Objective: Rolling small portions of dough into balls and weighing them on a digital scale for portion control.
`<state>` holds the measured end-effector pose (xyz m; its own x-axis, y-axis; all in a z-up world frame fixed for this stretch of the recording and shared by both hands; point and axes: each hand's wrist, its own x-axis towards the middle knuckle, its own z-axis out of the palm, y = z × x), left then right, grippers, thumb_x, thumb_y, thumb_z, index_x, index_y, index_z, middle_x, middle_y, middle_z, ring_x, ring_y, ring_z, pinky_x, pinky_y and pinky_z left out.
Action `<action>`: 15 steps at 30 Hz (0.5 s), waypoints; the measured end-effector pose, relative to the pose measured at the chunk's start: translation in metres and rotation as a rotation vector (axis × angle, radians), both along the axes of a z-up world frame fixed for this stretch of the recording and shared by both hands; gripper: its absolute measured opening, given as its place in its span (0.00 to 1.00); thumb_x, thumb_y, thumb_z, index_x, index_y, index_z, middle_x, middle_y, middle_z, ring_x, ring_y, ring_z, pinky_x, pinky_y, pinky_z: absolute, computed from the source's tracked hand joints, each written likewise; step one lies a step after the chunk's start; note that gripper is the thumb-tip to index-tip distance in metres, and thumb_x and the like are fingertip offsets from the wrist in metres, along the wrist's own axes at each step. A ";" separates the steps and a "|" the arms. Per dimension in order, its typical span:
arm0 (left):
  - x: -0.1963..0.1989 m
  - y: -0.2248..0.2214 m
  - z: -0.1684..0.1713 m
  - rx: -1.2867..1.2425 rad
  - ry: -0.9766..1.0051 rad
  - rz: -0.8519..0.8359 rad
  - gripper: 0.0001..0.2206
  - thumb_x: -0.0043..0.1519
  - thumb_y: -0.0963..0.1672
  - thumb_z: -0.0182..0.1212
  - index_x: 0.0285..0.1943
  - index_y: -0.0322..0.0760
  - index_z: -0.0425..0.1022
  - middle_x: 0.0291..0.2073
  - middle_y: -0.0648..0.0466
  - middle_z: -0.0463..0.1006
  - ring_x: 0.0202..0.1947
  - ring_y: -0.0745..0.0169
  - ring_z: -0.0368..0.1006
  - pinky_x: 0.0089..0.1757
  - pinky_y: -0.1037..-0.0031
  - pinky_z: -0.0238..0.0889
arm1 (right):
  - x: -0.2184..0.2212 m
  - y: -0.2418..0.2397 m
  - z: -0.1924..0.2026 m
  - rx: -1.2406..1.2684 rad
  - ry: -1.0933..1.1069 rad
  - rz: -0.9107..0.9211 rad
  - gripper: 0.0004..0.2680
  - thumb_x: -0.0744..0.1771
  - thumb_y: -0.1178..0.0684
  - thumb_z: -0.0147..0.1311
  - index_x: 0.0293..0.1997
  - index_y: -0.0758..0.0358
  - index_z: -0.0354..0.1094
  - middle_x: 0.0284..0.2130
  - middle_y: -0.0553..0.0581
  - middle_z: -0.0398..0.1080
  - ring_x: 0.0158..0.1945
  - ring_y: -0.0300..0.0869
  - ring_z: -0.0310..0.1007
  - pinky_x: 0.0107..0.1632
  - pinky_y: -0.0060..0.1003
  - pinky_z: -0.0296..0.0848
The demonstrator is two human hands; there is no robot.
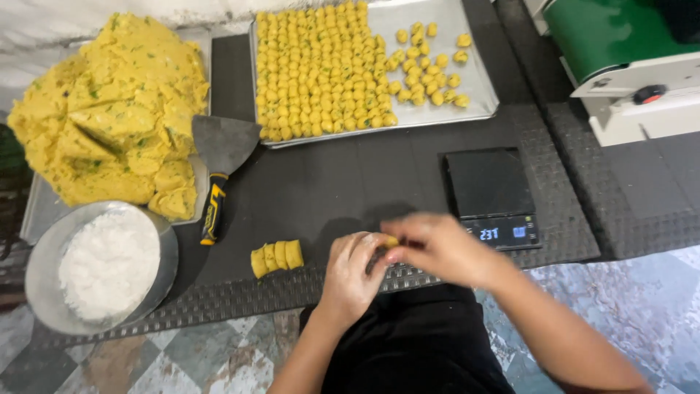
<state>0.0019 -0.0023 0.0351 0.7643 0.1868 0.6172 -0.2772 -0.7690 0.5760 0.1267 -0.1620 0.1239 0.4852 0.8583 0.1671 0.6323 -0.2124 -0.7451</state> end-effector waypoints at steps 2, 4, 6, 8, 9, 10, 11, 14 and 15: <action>-0.012 0.013 0.009 -0.019 0.089 -0.028 0.23 0.59 0.52 0.72 0.58 0.40 0.76 0.44 0.51 0.80 0.48 0.46 0.78 0.50 0.59 0.68 | -0.006 -0.001 -0.015 0.033 0.070 -0.037 0.08 0.66 0.48 0.64 0.45 0.58 0.81 0.37 0.62 0.82 0.40 0.57 0.84 0.43 0.50 0.82; -0.023 0.035 0.033 -0.041 0.170 -0.055 0.30 0.56 0.56 0.73 0.61 0.36 0.74 0.47 0.45 0.81 0.50 0.41 0.77 0.54 0.55 0.67 | -0.005 -0.005 -0.027 0.064 0.134 -0.074 0.05 0.67 0.53 0.61 0.45 0.58 0.82 0.34 0.60 0.82 0.33 0.53 0.85 0.39 0.47 0.82; -0.035 0.064 0.070 0.228 0.355 0.137 0.22 0.64 0.51 0.65 0.61 0.33 0.76 0.50 0.38 0.80 0.52 0.32 0.76 0.52 0.47 0.66 | 0.002 -0.013 -0.038 0.185 0.371 -0.193 0.08 0.66 0.61 0.62 0.48 0.63 0.82 0.34 0.61 0.80 0.29 0.45 0.84 0.38 0.40 0.84; -0.058 0.087 0.050 0.360 0.548 0.303 0.26 0.63 0.56 0.62 0.63 0.38 0.77 0.59 0.40 0.75 0.64 0.28 0.65 0.57 0.35 0.54 | 0.003 -0.015 -0.039 0.234 0.464 -0.188 0.09 0.67 0.63 0.59 0.50 0.67 0.81 0.38 0.64 0.78 0.32 0.46 0.82 0.40 0.41 0.85; -0.069 0.098 0.041 0.488 0.741 0.465 0.30 0.62 0.60 0.59 0.65 0.43 0.77 0.69 0.42 0.70 0.75 0.24 0.54 0.63 0.22 0.42 | 0.003 -0.017 -0.039 0.279 0.556 -0.189 0.10 0.67 0.65 0.56 0.53 0.71 0.80 0.41 0.67 0.76 0.36 0.47 0.81 0.41 0.43 0.85; -0.069 0.096 0.046 0.488 0.741 0.466 0.30 0.62 0.60 0.59 0.65 0.43 0.77 0.69 0.42 0.70 0.75 0.24 0.54 0.63 0.22 0.42 | 0.002 -0.017 -0.043 0.279 0.557 -0.188 0.10 0.67 0.65 0.56 0.53 0.71 0.80 0.41 0.67 0.76 0.36 0.47 0.81 0.41 0.43 0.85; -0.068 0.094 0.050 0.420 0.710 0.394 0.26 0.60 0.57 0.64 0.61 0.43 0.79 0.68 0.42 0.70 0.76 0.25 0.53 0.63 0.21 0.41 | 0.001 -0.016 -0.047 0.298 0.587 -0.183 0.10 0.67 0.65 0.58 0.53 0.73 0.79 0.42 0.67 0.74 0.37 0.47 0.80 0.42 0.44 0.85; -0.065 0.086 0.043 0.424 0.653 0.284 0.18 0.59 0.52 0.67 0.56 0.47 0.80 0.60 0.47 0.73 0.76 0.34 0.55 0.64 0.23 0.40 | -0.005 -0.015 -0.058 0.307 0.642 -0.181 0.09 0.65 0.64 0.63 0.49 0.74 0.78 0.45 0.67 0.74 0.39 0.45 0.77 0.43 0.44 0.83; -0.062 0.084 0.038 0.498 0.619 0.248 0.15 0.61 0.51 0.66 0.54 0.51 0.79 0.53 0.53 0.77 0.75 0.42 0.59 0.66 0.27 0.40 | -0.006 -0.014 -0.061 0.304 0.659 -0.179 0.09 0.63 0.64 0.67 0.46 0.73 0.79 0.46 0.67 0.75 0.41 0.43 0.76 0.45 0.44 0.80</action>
